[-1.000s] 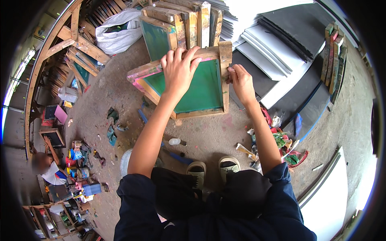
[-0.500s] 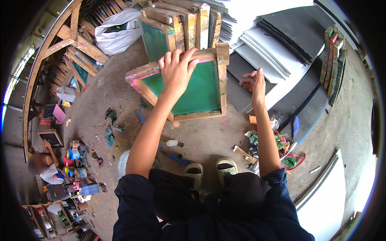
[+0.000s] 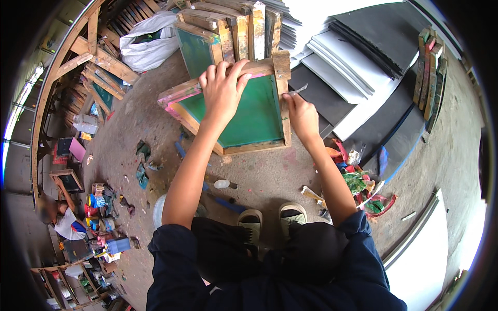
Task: The person sits on the floor and assembles a wooden frame with a green screen. They apply pink tape to the edges, attach a green mesh screen, and secure it with clear tape. The person handles the frame and various tape rolls throughout the process.
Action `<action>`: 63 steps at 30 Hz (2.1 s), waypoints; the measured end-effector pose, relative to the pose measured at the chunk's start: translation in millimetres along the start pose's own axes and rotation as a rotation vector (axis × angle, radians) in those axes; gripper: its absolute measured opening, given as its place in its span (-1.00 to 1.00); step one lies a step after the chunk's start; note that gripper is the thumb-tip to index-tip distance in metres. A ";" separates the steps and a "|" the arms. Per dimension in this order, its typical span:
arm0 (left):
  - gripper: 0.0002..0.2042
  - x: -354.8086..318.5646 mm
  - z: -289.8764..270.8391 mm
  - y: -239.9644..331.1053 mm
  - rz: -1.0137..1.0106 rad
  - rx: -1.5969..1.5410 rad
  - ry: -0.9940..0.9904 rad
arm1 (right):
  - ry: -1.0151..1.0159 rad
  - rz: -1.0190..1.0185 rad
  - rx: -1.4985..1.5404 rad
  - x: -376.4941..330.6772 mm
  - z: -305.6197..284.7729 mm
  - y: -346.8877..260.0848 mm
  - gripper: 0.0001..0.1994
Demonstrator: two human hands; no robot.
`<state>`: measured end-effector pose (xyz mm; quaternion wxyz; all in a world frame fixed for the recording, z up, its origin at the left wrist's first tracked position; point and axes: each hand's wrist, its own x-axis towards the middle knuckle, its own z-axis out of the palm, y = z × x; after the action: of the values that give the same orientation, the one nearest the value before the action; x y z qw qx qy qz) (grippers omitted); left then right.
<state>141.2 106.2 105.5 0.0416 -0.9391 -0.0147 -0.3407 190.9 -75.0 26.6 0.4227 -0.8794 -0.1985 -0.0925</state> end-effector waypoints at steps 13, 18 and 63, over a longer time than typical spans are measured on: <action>-0.69 0.9 2.3 -4.6 0.002 0.003 0.043 | 0.090 0.596 0.400 -19.8 -33.5 145.0 -0.59; -0.69 3.6 6.0 -3.6 0.015 0.006 0.068 | 0.350 0.680 0.597 -37.2 -34.4 206.5 -0.67; -0.59 -227.8 175.4 62.3 -0.136 -0.461 -0.484 | -0.527 0.091 -0.307 -97.2 110.8 150.3 -0.68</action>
<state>81.9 59.8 -178.8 -0.1991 -0.9744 -0.0092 -0.1042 166.6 -99.6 -181.1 0.2226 -0.9347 -0.2452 0.1291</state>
